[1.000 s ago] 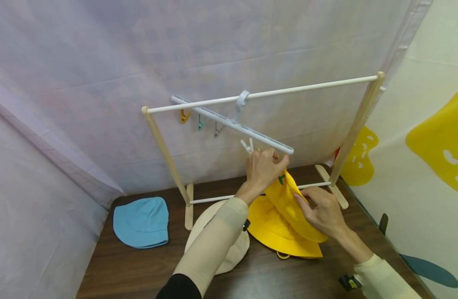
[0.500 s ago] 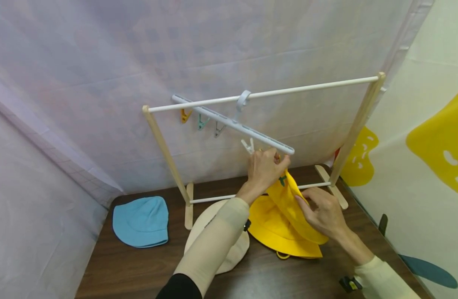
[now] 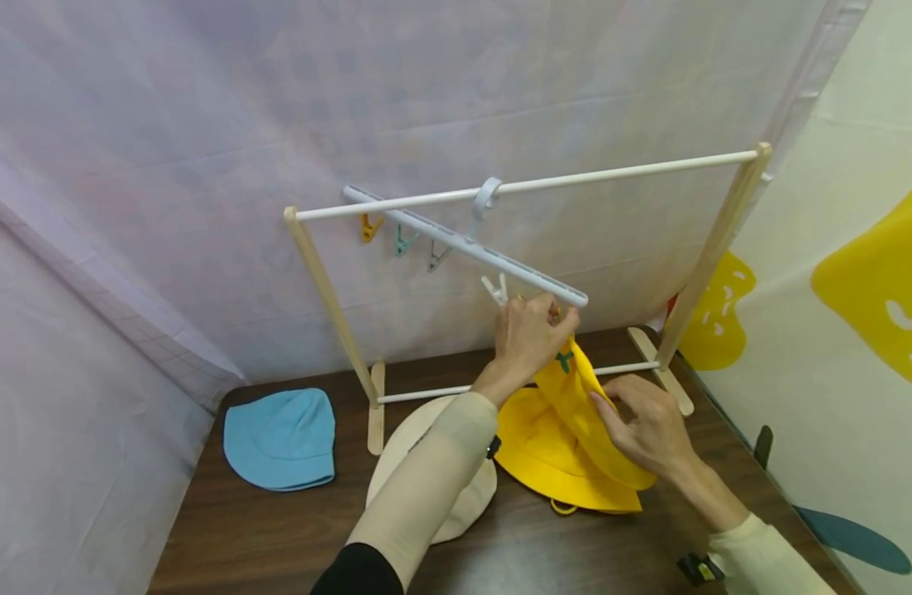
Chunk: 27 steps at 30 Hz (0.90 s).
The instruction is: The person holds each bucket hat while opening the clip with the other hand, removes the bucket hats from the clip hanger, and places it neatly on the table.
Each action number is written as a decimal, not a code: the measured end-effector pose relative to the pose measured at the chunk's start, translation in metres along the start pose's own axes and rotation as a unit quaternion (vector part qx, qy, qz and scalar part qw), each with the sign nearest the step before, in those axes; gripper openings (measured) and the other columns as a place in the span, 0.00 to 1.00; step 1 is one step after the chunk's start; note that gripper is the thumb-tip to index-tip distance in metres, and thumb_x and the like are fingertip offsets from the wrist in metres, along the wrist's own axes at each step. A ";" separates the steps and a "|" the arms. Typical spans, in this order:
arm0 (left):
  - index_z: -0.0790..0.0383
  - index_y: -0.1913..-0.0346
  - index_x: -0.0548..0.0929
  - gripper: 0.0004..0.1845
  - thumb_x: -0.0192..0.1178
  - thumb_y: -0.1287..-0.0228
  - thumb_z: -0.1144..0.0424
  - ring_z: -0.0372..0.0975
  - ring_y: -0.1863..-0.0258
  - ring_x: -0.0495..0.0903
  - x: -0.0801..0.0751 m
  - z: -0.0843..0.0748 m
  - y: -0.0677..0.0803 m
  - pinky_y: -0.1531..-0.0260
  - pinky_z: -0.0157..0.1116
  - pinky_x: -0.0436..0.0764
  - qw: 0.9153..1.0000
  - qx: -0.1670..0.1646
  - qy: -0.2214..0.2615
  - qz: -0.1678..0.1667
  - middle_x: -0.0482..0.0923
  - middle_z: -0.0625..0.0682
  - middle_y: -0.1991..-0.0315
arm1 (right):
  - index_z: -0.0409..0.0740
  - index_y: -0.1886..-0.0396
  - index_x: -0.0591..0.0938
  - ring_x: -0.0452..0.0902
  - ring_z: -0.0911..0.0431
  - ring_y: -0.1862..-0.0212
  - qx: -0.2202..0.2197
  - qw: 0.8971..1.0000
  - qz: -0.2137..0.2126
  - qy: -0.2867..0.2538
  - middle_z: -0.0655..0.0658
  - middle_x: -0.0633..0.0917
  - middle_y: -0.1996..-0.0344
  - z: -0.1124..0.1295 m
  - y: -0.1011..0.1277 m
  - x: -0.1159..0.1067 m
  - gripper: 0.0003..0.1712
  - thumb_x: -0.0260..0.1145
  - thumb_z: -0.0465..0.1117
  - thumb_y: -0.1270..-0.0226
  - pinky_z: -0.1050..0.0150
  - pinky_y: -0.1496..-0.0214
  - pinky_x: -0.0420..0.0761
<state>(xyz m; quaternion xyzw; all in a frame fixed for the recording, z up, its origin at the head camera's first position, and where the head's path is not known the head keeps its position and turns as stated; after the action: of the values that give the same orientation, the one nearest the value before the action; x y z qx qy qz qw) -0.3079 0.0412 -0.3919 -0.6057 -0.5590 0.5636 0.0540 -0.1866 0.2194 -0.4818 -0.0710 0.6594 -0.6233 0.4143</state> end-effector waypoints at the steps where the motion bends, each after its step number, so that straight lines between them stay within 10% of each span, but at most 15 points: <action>1: 0.57 0.75 0.83 0.20 0.71 0.24 0.52 0.28 0.86 0.59 0.000 0.000 0.000 0.84 0.21 0.55 1.000 0.001 0.000 0.000 0.79 0.46 0.84 | 0.39 0.70 0.89 0.84 0.52 0.72 -0.002 1.000 0.000 -0.001 0.46 0.91 0.72 0.000 0.000 0.000 0.29 0.65 0.55 0.12 0.66 0.66 0.81; 27: 0.56 0.75 0.82 0.19 0.69 0.22 0.53 0.29 0.86 0.57 0.003 -0.003 0.000 0.84 0.22 0.54 1.000 0.018 -0.013 -0.005 0.79 0.46 0.83 | 0.41 0.73 0.88 0.84 0.54 0.72 -0.052 0.998 -0.015 -0.008 0.47 0.90 0.73 0.005 0.000 -0.002 0.25 0.65 0.50 0.14 0.66 0.68 0.82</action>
<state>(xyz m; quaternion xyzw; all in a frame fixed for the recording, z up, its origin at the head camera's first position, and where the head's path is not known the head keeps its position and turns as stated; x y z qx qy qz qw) -0.3067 0.0447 -0.3926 -0.5944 -0.5523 0.5814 0.0600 -0.1816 0.2167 -0.4800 -0.1070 0.6868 -0.5935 0.4058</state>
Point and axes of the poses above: each hand's wrist, its own y-axis away from the middle knuckle, its own x-axis out of the palm, z = x × y, the point moved 1 cm from there along -y, towards the middle knuckle
